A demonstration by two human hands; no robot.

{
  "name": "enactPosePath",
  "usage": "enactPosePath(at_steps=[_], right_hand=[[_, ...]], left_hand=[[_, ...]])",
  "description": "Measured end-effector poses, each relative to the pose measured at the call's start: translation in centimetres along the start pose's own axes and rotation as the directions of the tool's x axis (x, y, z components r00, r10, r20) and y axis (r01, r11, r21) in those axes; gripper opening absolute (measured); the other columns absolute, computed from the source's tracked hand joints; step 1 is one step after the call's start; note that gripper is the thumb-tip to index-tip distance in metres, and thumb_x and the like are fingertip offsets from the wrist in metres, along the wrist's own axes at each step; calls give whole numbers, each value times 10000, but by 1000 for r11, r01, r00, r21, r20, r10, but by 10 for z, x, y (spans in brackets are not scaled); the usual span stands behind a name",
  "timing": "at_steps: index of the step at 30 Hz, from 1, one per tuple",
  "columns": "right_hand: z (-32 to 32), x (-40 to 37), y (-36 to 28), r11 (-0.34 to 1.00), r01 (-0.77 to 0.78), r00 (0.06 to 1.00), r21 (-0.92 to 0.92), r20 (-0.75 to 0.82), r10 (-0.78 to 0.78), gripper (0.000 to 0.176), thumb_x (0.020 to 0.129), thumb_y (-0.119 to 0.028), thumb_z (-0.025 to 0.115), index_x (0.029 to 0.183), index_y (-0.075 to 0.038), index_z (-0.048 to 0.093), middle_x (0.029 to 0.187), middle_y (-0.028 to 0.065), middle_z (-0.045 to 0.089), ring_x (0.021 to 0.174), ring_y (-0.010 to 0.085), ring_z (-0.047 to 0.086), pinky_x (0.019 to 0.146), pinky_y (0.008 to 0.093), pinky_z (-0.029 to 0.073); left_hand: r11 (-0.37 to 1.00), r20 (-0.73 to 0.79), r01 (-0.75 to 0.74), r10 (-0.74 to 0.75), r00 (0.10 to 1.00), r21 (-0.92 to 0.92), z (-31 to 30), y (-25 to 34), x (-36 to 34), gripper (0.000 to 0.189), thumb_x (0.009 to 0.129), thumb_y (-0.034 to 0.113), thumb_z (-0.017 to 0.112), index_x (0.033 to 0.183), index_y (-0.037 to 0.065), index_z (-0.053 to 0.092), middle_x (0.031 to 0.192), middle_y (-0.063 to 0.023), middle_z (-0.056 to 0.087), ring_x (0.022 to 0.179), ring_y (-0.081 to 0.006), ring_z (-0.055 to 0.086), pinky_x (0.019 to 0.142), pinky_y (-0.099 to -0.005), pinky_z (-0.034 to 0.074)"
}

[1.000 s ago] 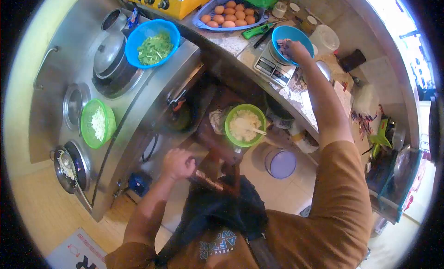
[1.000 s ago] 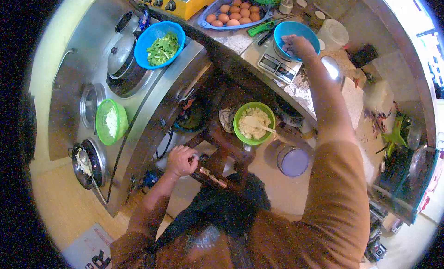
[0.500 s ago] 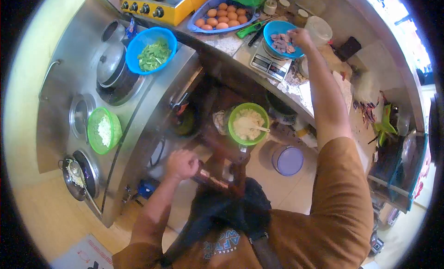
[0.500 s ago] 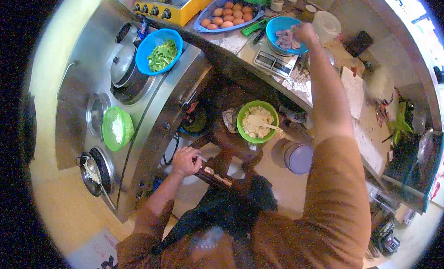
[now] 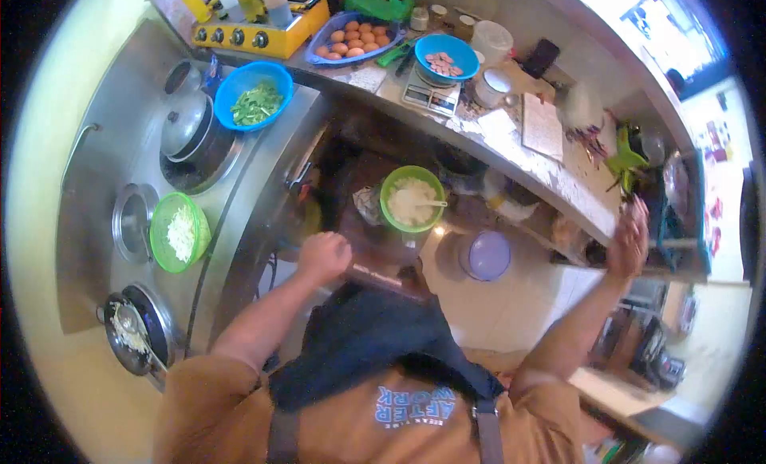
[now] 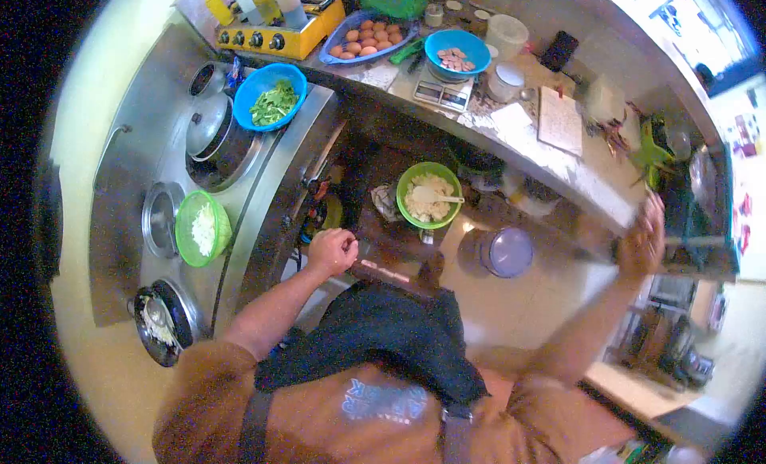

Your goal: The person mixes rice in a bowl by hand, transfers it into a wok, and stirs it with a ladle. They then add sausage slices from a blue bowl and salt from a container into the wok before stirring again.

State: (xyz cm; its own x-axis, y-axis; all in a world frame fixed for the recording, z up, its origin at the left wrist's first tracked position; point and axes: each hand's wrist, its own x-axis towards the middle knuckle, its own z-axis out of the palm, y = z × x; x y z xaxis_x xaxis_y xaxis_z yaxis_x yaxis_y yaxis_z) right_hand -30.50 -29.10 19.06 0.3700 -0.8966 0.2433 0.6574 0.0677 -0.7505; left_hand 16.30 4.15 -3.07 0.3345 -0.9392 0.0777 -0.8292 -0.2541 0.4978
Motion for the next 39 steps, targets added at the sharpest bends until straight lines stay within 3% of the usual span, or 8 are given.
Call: enactPosePath(at_steps=[1,2,5,16,20,26,29,39], right_hand=[[1,-64,-36,898,129,981,-421,-78,-178,370,995,-133,369,1326,30,398,1141,60,551,900,70,538,766,182,438],[-35,-130,-86,992,80,994,101,-81,-72,422,966,-108,392,1363,28,343,1202,76,520,947,128,524,850,218,423],[-2,-334,-156,600,-14,840,-800,-335,-427,645,910,-100,528,1447,17,190,1341,78,441,1000,168,484,947,252,389],[228,-630,-214,540,-137,94,-830,-554,-827,475,953,-178,468,1380,9,373,1312,106,501,1127,166,517,918,243,418],[260,-661,-256,619,101,243,-779,-584,-775,278,924,-146,552,1168,-15,530,812,-36,522,558,-14,372,416,122,248],[239,-677,-289,337,-774,324,-536,-793,-516,171,859,-178,630,983,-61,634,761,24,643,631,70,555,500,194,431],[144,-707,-259,-566,-622,766,-542,-569,-298,188,814,-147,632,978,-55,638,751,31,636,660,174,591,599,291,491],[80,-765,-231,-520,-767,503,-376,-855,-124,191,818,-159,641,972,-46,630,760,40,631,679,166,586,615,292,484]], left_hand=[[999,0,-20,20,1000,-26,1,-1,-1,153,757,255,627,734,104,622,674,-64,581,708,-284,581,661,-415,447],[997,-38,-65,64,997,-32,-5,4,0,167,766,256,620,718,96,620,675,-76,590,687,-303,588,653,-432,460],[994,7,-99,99,995,-41,-1,-1,-2,182,775,260,613,710,89,620,687,-90,600,676,-322,599,645,-456,472],[990,202,-140,137,970,-3,19,-7,-2,422,853,410,500,986,40,652,968,-194,653,884,-383,613,765,-454,461],[971,297,-191,141,944,145,9,1,-2,439,883,414,468,1062,49,632,1023,-211,639,936,-418,589,799,-480,445],[946,257,-265,213,943,187,24,-20,4,463,902,390,439,1057,-8,617,1058,-239,617,971,-425,568,845,-481,433],[928,250,-338,294,922,156,25,-22,1,507,895,440,449,1141,22,599,1131,-213,607,1059,-400,551,891,-460,420],[985,-85,100,-89,992,138,4,25,-40,340,840,373,497,785,75,652,832,-161,659,795,-373,623,709,-471,479]])
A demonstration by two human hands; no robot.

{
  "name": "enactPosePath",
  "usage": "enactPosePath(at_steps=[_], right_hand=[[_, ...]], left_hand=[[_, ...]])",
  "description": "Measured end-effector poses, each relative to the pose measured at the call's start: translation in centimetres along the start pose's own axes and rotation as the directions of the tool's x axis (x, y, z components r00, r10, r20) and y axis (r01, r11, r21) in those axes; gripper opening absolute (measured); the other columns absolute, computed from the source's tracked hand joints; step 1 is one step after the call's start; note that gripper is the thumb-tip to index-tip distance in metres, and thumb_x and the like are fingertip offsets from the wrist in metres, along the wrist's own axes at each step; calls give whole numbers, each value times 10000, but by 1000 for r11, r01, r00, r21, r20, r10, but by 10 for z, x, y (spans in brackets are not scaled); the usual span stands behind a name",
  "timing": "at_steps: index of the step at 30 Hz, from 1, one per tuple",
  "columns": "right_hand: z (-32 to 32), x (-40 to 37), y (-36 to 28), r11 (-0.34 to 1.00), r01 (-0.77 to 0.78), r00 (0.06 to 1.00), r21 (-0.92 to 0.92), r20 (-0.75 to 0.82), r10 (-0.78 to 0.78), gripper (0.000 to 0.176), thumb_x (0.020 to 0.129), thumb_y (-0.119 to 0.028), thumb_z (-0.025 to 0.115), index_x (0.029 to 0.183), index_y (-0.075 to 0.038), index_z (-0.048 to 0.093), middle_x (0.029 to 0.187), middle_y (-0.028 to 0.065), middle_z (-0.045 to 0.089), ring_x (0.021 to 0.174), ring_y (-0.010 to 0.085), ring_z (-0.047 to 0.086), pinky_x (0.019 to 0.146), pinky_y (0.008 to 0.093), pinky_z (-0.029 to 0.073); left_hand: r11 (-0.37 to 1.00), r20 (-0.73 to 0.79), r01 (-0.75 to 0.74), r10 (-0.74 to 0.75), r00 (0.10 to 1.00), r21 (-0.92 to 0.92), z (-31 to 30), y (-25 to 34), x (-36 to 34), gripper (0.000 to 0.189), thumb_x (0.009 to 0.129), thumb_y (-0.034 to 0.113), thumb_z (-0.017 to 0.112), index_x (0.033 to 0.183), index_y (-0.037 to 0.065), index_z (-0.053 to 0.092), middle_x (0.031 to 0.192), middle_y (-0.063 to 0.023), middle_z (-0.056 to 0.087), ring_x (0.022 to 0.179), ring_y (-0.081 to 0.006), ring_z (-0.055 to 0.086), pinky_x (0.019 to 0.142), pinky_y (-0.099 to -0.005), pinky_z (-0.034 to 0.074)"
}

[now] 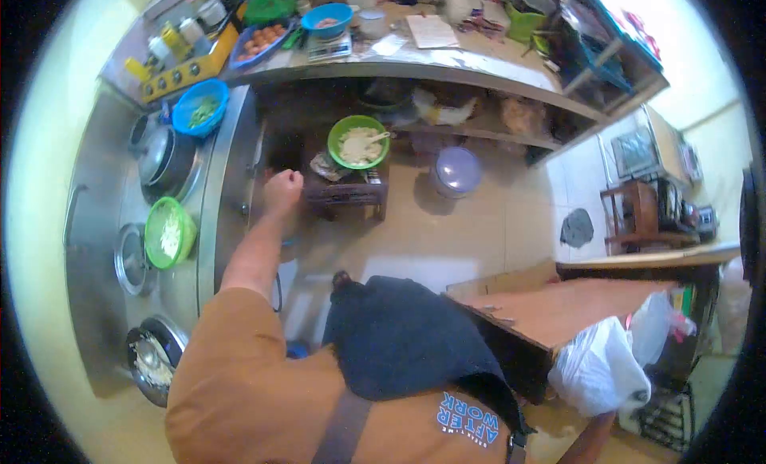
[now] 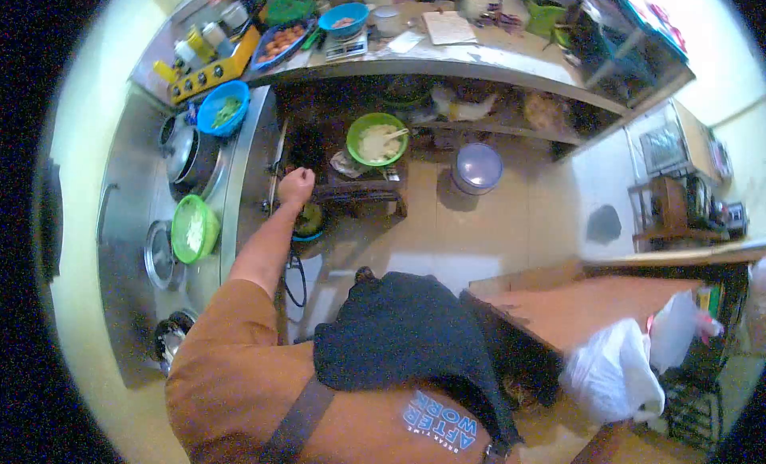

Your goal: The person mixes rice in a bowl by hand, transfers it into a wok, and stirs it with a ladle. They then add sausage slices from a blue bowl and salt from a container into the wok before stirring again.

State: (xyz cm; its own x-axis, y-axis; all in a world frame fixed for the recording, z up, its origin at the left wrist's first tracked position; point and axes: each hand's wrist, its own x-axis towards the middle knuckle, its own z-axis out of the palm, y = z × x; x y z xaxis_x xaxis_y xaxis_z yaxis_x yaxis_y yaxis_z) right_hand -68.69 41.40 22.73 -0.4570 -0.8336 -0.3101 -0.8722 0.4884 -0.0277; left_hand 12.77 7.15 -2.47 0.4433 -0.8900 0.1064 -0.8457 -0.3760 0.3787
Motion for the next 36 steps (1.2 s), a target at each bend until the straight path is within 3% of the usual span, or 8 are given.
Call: enactPosePath(at_steps=[8,14,23,27,29,34,35,36], right_hand=[[-25,-27,-30,986,-155,988,57,3,155,197,821,-168,648,967,-38,623,767,48,626,694,160,582,629,292,478],[-45,-47,-75,973,-196,976,121,-77,206,203,823,-175,653,963,-32,618,773,54,623,706,155,579,638,292,473],[-104,-35,-151,971,28,951,239,-306,47,214,826,-186,661,957,-24,611,781,63,618,724,148,574,653,293,467],[-185,26,-255,890,380,836,251,-506,-214,220,828,-191,664,955,-20,608,785,67,616,731,145,572,660,293,464],[-191,80,-332,783,569,763,252,-517,-388,223,829,-193,666,953,-18,606,787,69,615,735,143,571,663,293,462],[-87,203,-615,397,880,462,260,-277,-843,232,830,-199,671,950,-13,602,791,74,612,745,139,569,671,294,458],[-73,189,-663,539,841,537,40,-177,-825,244,813,-204,690,933,-8,606,804,86,629,778,155,590,716,300,463],[-41,220,-687,521,841,539,143,-162,-826,261,804,-160,687,994,4,614,903,120,653,816,189,602,734,330,480]], left_hand=[[998,4,-55,55,998,-5,13,-14,8,328,839,357,491,782,76,651,846,-151,664,805,-363,630,726,-473,492],[908,-8,-102,108,994,-406,4,-32,7,192,814,262,637,848,76,667,803,-88,659,737,-260,635,692,-369,508],[771,-116,-90,22,993,-631,-38,-124,-87,171,816,183,659,923,51,649,925,-97,650,849,-243,611,776,-351,485],[730,386,307,-63,920,-611,-36,-155,-189,222,859,186,641,1013,27,630,957,-96,654,920,-209,607,843,-324,474],[678,443,326,-1,896,-659,-17,-158,-248,263,866,212,626,1071,48,629,945,-129,646,931,-204,613,827,-352,479],[570,469,539,-282,837,-620,-6,-147,-335,270,867,218,625,1078,49,626,948,-128,647,931,-204,612,826,-352,479],[546,471,571,-328,819,-613,-7,-145,-342,272,867,220,624,1079,49,626,949,-128,647,931,-203,612,826,-352,479],[523,473,598,-367,801,-607,-7,-145,-347,274,868,221,624,1081,49,625,949,-128,647,931,-203,612,826,-352,479]])
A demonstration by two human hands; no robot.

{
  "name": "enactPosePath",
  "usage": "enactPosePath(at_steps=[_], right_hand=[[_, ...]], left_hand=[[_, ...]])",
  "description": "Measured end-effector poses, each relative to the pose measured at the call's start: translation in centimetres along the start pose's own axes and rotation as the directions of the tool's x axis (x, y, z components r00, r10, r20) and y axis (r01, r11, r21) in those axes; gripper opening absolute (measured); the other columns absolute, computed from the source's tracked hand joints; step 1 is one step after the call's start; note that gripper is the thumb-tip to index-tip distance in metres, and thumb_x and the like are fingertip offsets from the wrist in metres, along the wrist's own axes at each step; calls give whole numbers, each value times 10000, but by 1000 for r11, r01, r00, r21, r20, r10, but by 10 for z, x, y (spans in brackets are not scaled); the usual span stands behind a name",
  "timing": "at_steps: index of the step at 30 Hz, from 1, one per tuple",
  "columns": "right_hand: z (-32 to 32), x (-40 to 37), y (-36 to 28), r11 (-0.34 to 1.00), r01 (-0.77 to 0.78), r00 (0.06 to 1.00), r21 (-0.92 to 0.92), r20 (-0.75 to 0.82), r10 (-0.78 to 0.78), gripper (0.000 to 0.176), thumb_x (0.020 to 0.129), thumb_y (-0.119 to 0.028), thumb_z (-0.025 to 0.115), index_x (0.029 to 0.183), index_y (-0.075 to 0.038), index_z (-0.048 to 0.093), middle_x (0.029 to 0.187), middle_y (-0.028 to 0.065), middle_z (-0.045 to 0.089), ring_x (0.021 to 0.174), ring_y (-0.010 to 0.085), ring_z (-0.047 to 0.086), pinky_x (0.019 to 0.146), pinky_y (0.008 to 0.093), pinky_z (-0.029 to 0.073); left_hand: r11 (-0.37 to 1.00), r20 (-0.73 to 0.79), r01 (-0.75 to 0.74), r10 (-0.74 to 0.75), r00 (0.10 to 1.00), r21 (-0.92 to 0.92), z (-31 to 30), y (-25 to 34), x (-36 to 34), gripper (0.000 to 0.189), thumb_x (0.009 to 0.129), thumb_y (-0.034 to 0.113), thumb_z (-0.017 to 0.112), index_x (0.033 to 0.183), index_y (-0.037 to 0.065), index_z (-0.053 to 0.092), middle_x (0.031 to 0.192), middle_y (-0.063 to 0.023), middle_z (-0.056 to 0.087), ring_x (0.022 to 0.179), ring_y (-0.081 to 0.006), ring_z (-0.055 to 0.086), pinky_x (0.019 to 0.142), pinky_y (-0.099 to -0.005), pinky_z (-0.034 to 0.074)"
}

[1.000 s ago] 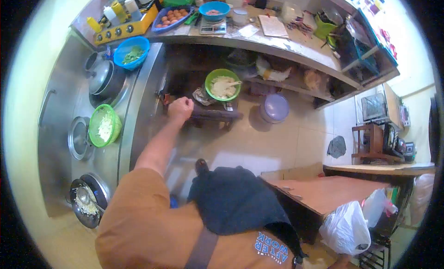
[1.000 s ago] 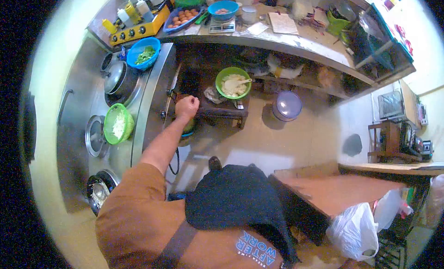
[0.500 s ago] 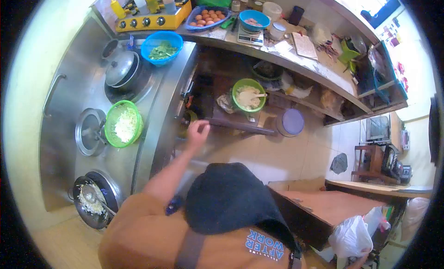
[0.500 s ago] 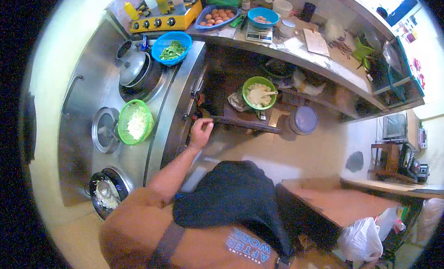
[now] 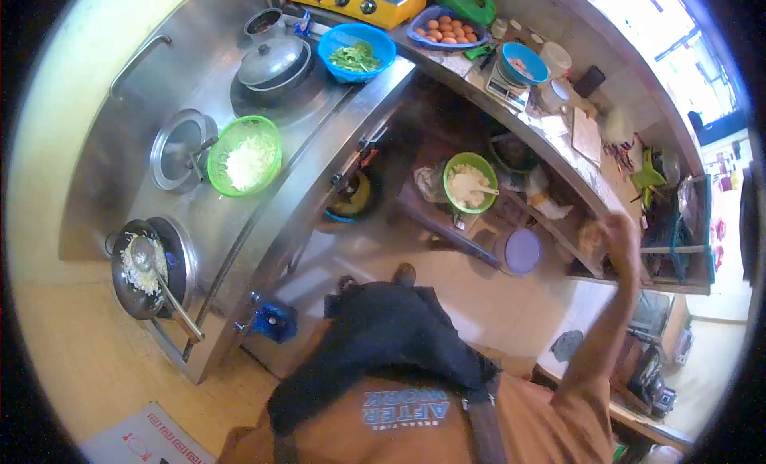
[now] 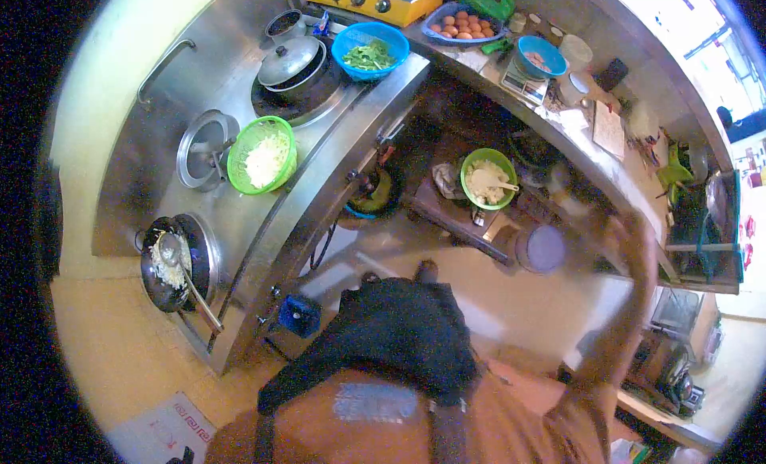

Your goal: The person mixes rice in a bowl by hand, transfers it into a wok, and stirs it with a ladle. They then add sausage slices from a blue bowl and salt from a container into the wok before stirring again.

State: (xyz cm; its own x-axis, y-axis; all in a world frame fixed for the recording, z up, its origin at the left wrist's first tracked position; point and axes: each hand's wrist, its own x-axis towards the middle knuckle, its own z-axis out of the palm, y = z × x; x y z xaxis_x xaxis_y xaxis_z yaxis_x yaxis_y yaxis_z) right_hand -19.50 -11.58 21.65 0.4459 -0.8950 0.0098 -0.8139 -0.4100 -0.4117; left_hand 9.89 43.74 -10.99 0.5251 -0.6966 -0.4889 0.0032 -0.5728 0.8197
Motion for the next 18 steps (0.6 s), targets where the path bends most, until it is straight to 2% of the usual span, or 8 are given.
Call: enactPosePath(at_steps=[1,2,4,6,8,10,12,18], right_hand=[[11,11,-63,965,-37,996,-258,72,57,269,816,-172,679,1004,16,636,922,132,673,843,218,623,752,339,494],[44,27,-39,986,109,994,124,-27,-106,336,801,-252,709,984,22,640,878,133,663,800,194,615,764,344,484],[76,61,-64,974,-17,998,227,66,2,310,808,-255,697,1006,-17,683,873,126,694,822,210,648,748,343,503],[101,104,-71,991,103,994,86,-50,-99,347,786,-307,713,1014,-46,693,895,128,699,804,205,658,761,336,504],[123,173,-58,998,59,988,-1,-144,-58,340,769,-326,721,980,-60,707,914,127,703,807,215,669,771,330,506],[131,235,-50,984,90,973,152,-223,-55,322,762,-332,718,957,-76,717,911,123,701,830,224,672,759,331,506],[132,287,-56,962,55,976,269,-217,4,298,769,-317,710,952,-82,717,907,117,702,828,218,671,755,339,507],[180,431,-71,981,31,993,189,-116,-9,249,818,-257,675,1019,-112,700,958,125,694,871,222,667,753,352,510]], left_hand=[[1000,-23,19,-19,1000,-6,-2,-3,-2,276,868,223,624,1082,49,624,950,-128,647,931,-203,612,826,-352,479],[999,-43,34,-35,998,-11,-3,-4,-3,278,868,224,623,1084,49,624,951,-127,647,931,-203,611,825,-352,479],[999,-62,50,-51,997,-15,-9,-1,1,281,869,227,623,1087,49,622,952,-127,648,931,-202,611,825,-351,479],[998,-76,56,-58,995,-18,-16,1,9,285,869,230,622,1090,49,621,953,-127,648,931,-202,611,825,-351,478],[997,-81,81,-82,993,-21,-19,7,18,289,870,233,621,1093,50,620,955,-126,648,931,-201,610,824,-351,478],[994,-80,108,-109,991,-18,-19,15,32,293,870,236,621,1096,50,619,956,-126,648,931,-201,610,824,-351,478],[991,-79,137,-137,987,-6,-18,25,50,297,871,239,620,1099,50,617,957,-126,648,931,-201,610,823,-351,478],[963,-74,267,-264,962,30,-7,71,116,308,872,248,618,1108,50,614,961,-125,649,932,-199,608,822,-351,478]])
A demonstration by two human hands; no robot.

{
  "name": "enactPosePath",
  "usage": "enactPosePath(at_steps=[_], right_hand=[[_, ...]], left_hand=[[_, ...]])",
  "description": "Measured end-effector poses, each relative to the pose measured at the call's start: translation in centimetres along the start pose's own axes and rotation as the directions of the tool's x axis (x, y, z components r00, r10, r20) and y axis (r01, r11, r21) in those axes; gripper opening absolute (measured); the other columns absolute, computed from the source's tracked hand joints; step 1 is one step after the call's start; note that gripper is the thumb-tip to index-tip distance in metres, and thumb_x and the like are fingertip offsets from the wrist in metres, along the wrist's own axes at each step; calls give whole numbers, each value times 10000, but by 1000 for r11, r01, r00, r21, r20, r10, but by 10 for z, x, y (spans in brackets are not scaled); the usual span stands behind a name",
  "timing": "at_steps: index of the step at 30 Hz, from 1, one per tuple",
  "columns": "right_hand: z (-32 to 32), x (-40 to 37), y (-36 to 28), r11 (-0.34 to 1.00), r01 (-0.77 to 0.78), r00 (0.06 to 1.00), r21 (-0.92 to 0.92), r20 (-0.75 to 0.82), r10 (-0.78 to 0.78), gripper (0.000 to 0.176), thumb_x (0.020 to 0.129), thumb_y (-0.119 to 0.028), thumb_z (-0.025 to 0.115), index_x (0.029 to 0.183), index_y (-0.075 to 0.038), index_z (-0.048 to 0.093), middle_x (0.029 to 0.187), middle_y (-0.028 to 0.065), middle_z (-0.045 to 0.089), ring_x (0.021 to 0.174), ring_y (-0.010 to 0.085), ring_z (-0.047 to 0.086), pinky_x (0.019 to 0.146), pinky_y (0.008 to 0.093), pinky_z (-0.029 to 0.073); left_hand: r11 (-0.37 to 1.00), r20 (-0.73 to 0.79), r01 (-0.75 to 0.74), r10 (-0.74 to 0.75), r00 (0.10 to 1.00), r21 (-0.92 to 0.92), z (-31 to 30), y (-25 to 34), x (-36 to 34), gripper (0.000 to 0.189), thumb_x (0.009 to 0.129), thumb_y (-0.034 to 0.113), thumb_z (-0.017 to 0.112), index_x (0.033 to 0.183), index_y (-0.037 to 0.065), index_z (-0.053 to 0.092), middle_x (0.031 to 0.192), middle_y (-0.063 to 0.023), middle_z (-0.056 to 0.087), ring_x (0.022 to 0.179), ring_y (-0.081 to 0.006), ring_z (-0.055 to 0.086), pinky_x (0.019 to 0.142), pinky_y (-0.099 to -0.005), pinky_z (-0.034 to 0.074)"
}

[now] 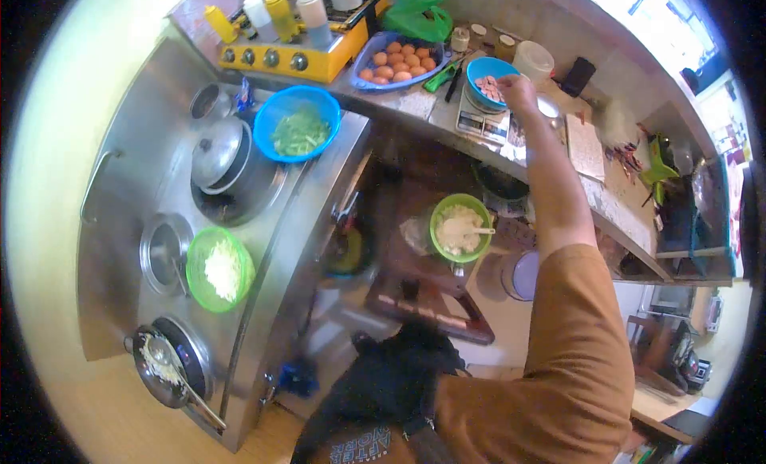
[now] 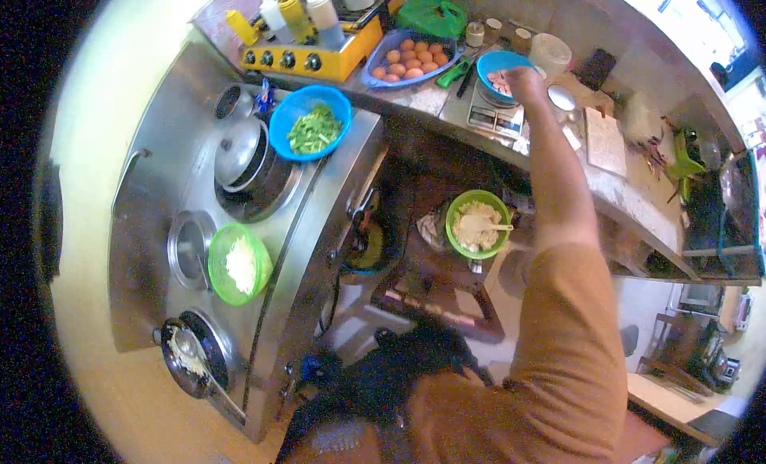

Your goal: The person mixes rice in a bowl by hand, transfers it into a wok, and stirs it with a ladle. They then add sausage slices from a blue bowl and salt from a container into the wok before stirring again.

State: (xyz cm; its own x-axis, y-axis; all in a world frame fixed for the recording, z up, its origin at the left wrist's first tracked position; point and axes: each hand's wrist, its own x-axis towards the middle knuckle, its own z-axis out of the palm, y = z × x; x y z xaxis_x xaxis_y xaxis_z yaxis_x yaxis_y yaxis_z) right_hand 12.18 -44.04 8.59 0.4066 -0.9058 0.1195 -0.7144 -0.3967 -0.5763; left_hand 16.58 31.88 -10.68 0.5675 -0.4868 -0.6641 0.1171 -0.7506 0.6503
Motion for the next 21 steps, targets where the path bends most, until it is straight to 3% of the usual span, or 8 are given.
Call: enactPosePath(at_steps=[2,4,5,9,11,14,17,21], right_hand=[[18,33,10,997,-67,993,23,95,65,241,822,-244,662,1020,-111,699,967,135,688,895,246,667,771,362,512],[53,72,38,955,171,983,-242,104,-149,230,826,-211,635,1029,-124,697,976,157,676,905,295,655,795,387,512],[62,82,44,976,161,977,-146,164,-136,226,820,-245,641,995,-119,706,853,128,696,699,283,675,699,380,536],[87,95,59,966,175,966,-188,222,-131,217,837,-240,605,984,-115,705,892,152,689,753,328,671,720,402,539],[90,98,62,886,275,958,-372,189,-218,225,837,-237,591,942,-69,698,911,181,678,796,360,662,724,427,538],[105,116,85,846,335,939,-416,222,-263,249,824,-250,598,890,-28,689,901,203,670,823,358,663,725,434,539],[96,115,84,938,222,962,-267,218,-165,268,799,-262,626,883,-15,689,905,220,661,841,364,657,728,436,538],[74,110,76,951,176,981,-256,121,-149,224,797,-227,656,853,-13,692,851,199,675,788,304,678,711,403,543]], left_hand=[[999,0,47,-47,999,12,5,18,12,312,873,251,617,1111,51,612,963,-125,649,932,-199,608,821,-350,478],[996,-7,88,-88,996,15,8,32,19,316,873,254,617,1114,51,611,964,-124,650,932,-198,608,821,-350,477],[995,-9,100,-100,995,19,10,36,21,318,873,256,616,1116,51,610,965,-124,650,932,-198,607,821,-350,477],[989,-8,145,-144,989,27,13,51,24,325,874,262,615,1122,51,608,968,-123,650,932,-197,607,820,-350,477],[988,-3,150,-150,989,36,14,56,24,329,875,265,614,1125,51,607,969,-123,650,932,-197,606,819,-350,477],[988,12,149,-150,989,51,15,59,24,335,876,270,613,1130,52,605,971,-123,651,932,-196,606,819,-350,477],[989,19,133,-134,991,68,12,60,25,341,876,274,612,1134,52,603,973,-122,651,932,-196,605,818,-349,477],[991,28,103,-106,994,85,9,58,22,348,877,280,611,1140,52,600,976,-122,652,932,-195,604,817,-349,476]])
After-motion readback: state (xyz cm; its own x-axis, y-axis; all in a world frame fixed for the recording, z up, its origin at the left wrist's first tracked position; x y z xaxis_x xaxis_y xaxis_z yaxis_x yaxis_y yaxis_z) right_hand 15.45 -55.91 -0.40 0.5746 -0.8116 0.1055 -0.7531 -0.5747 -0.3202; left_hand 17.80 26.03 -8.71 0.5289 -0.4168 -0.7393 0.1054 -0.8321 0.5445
